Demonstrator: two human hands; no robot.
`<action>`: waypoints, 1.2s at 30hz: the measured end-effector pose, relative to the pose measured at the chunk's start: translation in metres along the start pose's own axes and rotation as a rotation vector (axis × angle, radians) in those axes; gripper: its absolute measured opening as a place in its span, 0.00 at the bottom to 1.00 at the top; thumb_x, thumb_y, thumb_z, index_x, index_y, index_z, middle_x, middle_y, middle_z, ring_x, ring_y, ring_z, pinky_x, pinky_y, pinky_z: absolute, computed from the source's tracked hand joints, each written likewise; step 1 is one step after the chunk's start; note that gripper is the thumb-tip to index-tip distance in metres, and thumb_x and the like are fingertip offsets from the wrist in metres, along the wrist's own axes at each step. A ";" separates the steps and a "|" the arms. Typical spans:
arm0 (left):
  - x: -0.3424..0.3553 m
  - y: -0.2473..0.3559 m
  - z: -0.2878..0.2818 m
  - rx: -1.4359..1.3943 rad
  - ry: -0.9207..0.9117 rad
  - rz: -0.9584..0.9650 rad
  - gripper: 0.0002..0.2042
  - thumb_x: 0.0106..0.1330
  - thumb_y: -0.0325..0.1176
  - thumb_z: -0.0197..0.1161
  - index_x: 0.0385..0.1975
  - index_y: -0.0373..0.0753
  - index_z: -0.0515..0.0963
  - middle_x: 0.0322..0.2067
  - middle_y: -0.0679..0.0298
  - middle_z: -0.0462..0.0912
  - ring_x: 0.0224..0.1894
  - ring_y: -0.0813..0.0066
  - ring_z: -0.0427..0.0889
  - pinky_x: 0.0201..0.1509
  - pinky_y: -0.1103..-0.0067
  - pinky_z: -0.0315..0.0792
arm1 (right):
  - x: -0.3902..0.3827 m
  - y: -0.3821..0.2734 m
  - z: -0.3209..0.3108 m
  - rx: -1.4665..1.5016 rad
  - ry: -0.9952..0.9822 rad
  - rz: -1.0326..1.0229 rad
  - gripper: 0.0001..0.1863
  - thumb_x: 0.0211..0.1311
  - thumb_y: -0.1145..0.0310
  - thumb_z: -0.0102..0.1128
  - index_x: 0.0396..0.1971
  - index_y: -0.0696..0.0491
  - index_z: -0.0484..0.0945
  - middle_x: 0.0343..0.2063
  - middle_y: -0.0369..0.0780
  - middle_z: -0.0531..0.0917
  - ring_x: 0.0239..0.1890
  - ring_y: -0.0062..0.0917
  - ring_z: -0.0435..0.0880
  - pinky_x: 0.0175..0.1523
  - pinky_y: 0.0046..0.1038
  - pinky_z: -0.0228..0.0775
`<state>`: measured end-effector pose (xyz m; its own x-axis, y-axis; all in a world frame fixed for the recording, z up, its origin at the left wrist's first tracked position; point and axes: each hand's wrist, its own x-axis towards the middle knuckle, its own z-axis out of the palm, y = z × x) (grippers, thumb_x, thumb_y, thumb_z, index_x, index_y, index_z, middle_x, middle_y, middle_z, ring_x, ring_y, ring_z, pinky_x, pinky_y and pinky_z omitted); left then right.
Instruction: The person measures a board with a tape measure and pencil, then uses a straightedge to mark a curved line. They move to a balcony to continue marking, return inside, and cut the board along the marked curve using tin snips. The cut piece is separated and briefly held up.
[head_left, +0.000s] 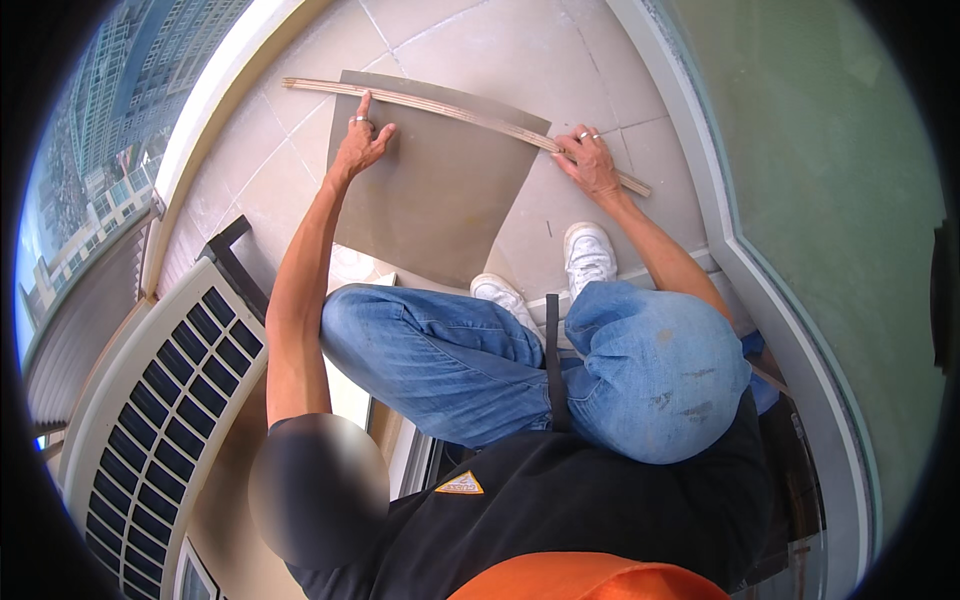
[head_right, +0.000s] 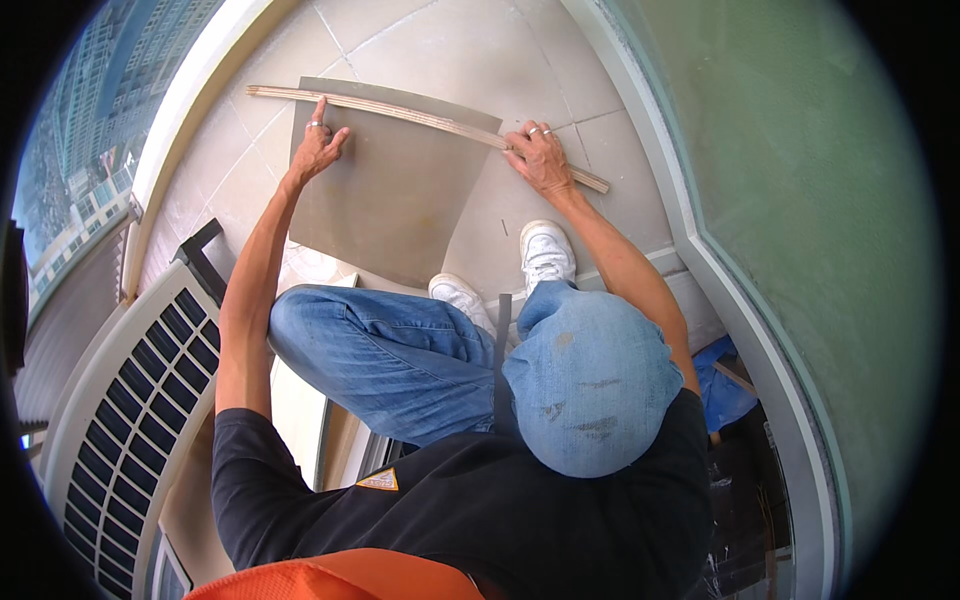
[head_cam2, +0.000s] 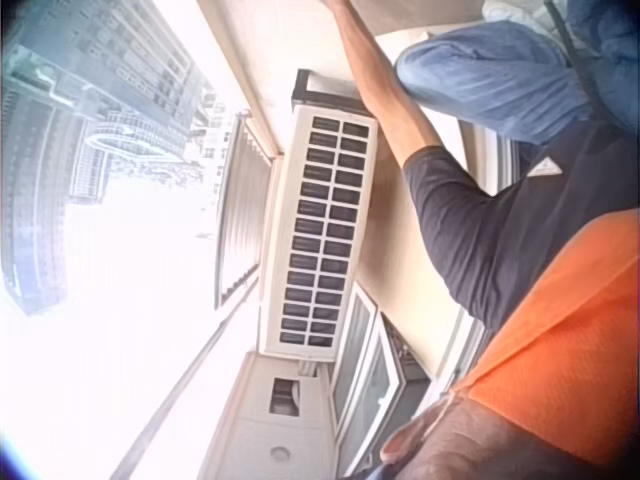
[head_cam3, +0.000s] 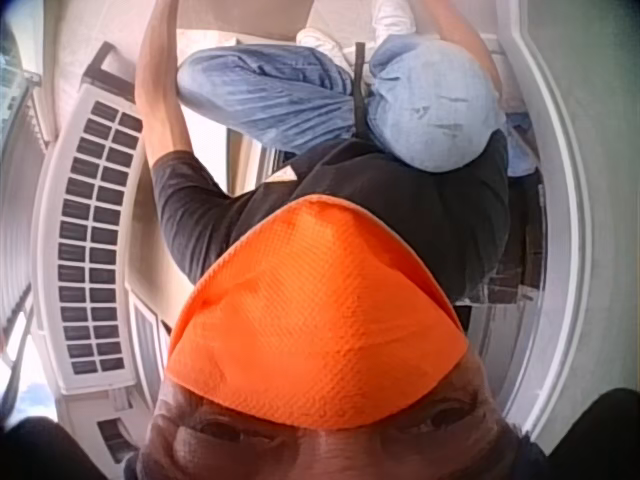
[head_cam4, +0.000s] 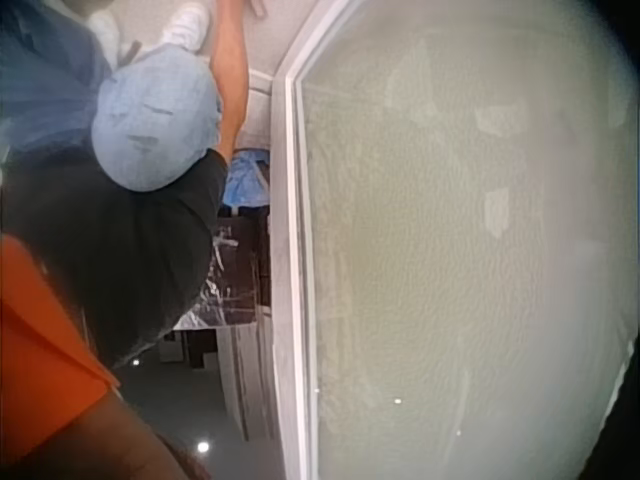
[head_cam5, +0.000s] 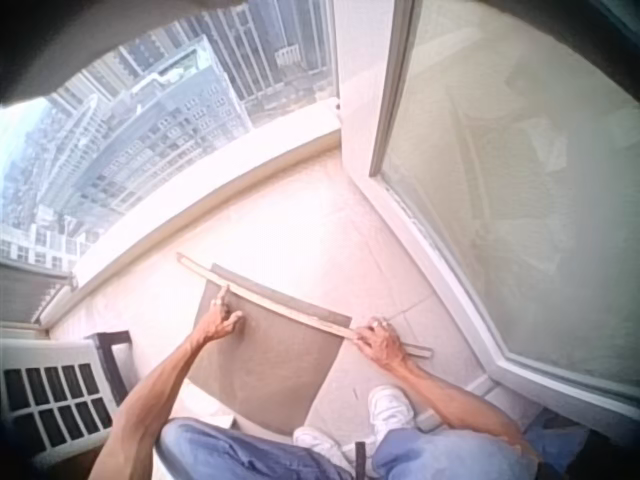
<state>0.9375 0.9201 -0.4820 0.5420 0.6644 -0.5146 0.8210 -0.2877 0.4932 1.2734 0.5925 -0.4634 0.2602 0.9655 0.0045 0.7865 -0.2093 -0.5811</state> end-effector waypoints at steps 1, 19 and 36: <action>0.000 0.000 0.001 0.001 -0.005 -0.008 0.49 0.69 0.52 0.66 0.81 0.55 0.37 0.52 0.39 0.74 0.50 0.46 0.81 0.60 0.59 0.74 | 0.000 0.000 0.000 -0.008 -0.004 0.001 0.13 0.57 0.66 0.73 0.41 0.46 0.82 0.39 0.37 0.76 0.46 0.36 0.77 0.50 0.40 0.74; 0.006 0.001 0.002 -0.029 -0.037 -0.009 0.49 0.69 0.51 0.65 0.81 0.50 0.38 0.59 0.33 0.70 0.59 0.40 0.77 0.65 0.59 0.71 | 0.001 -0.001 0.004 -0.022 -0.017 0.048 0.13 0.57 0.65 0.72 0.41 0.45 0.81 0.41 0.37 0.76 0.48 0.37 0.77 0.51 0.41 0.74; 0.009 0.087 0.037 -0.412 0.515 -0.328 0.52 0.53 0.54 0.80 0.71 0.32 0.57 0.48 0.49 0.77 0.50 0.55 0.80 0.55 0.63 0.75 | 0.002 -0.003 0.001 0.000 -0.029 0.065 0.14 0.57 0.67 0.72 0.43 0.46 0.80 0.40 0.38 0.76 0.47 0.38 0.77 0.52 0.41 0.73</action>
<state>1.0207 0.8754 -0.4697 0.0440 0.9408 -0.3362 0.7373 0.1965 0.6464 1.2708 0.5951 -0.4625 0.2949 0.9539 -0.0566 0.7683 -0.2719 -0.5795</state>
